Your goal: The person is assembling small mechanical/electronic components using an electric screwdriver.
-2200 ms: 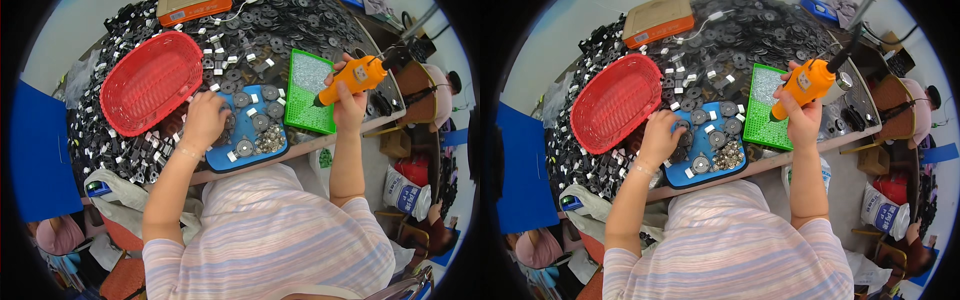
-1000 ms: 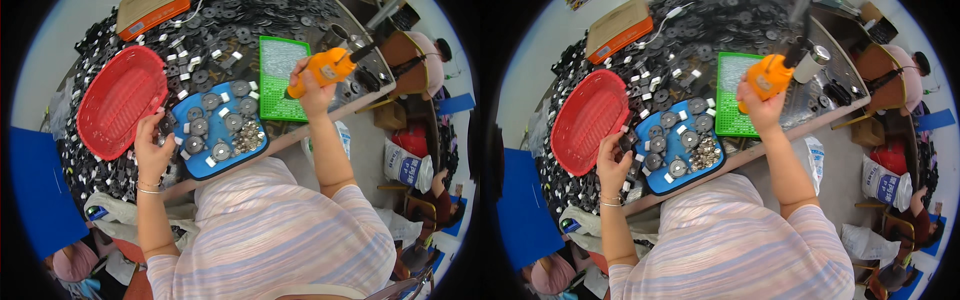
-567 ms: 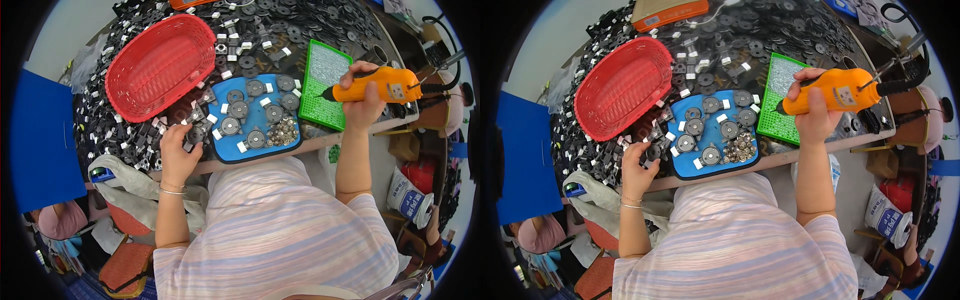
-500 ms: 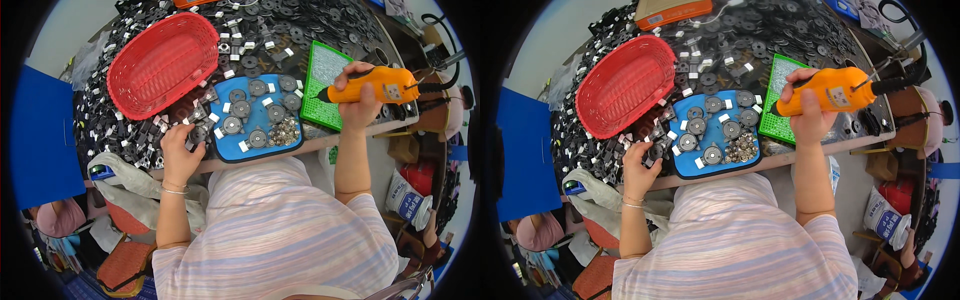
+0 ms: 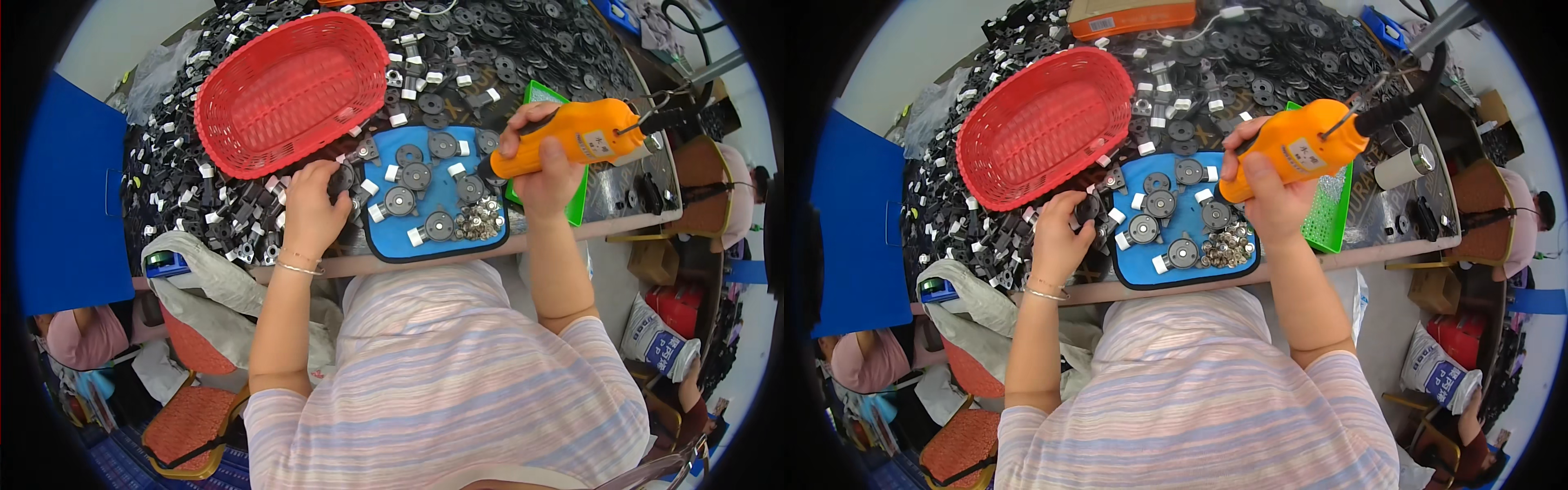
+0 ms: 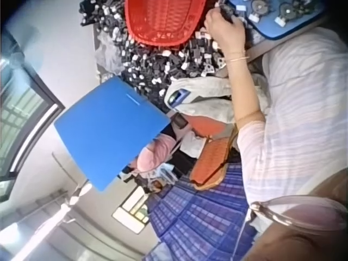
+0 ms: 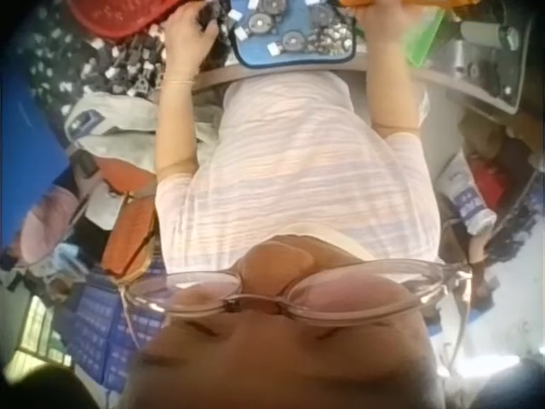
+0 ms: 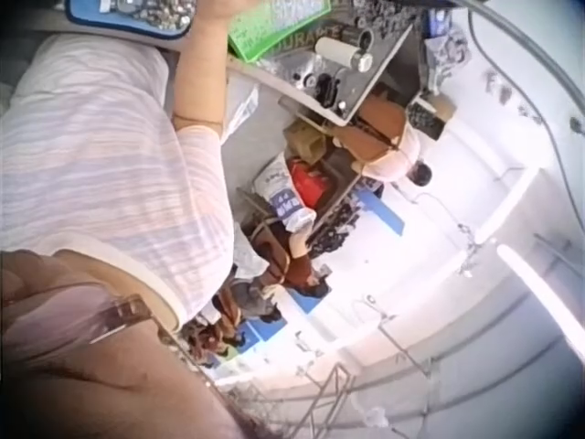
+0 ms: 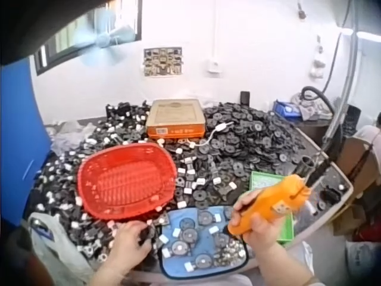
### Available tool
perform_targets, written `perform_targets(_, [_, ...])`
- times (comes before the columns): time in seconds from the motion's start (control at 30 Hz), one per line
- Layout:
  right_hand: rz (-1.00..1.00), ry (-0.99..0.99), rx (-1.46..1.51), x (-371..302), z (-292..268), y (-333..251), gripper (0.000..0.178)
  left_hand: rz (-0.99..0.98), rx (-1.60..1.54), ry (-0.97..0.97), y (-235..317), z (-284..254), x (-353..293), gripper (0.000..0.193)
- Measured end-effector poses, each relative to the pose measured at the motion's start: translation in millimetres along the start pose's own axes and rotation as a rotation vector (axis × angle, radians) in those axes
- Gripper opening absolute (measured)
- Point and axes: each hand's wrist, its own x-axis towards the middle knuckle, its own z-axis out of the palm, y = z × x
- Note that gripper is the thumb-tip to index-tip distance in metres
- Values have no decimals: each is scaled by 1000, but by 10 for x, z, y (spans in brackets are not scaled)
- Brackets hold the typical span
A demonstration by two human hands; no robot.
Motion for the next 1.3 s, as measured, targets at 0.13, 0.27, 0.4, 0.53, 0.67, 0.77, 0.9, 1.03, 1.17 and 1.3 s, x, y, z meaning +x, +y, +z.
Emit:
perform_targets(0.13, [12,-20,1,20,100,61,35,-5,14,-83,-108,28,68,38])
perform_targets(0.27, [37,-59,61,58,219,123,35,1,-58,-142,-126,-10,103,40])
perform_targets(0.4, [43,-103,74,116,393,218,34,-84,-124,-178,-75,-72,127,43])
perform_targets(0.53, [80,-152,74,171,580,347,32,-146,-133,-170,-120,-51,134,43])
perform_targets(0.67, [74,-175,135,218,811,500,27,-183,-61,-170,-42,-43,156,41])
perform_targets(0.77, [84,-175,156,227,972,594,26,-188,-17,-206,-24,-9,157,40])
perform_targets(0.9, [43,-192,120,256,1119,729,22,-213,-100,-186,-85,34,138,41])
perform_targets(1.03, [39,-242,49,275,1176,838,21,-236,-130,-215,-113,34,147,42])
perform_targets(1.17, [106,-236,18,252,1220,918,22,-243,-188,-191,-130,68,128,41])
perform_targets(1.3, [85,-285,-4,248,1228,960,24,-284,-164,-227,-87,28,142,40])
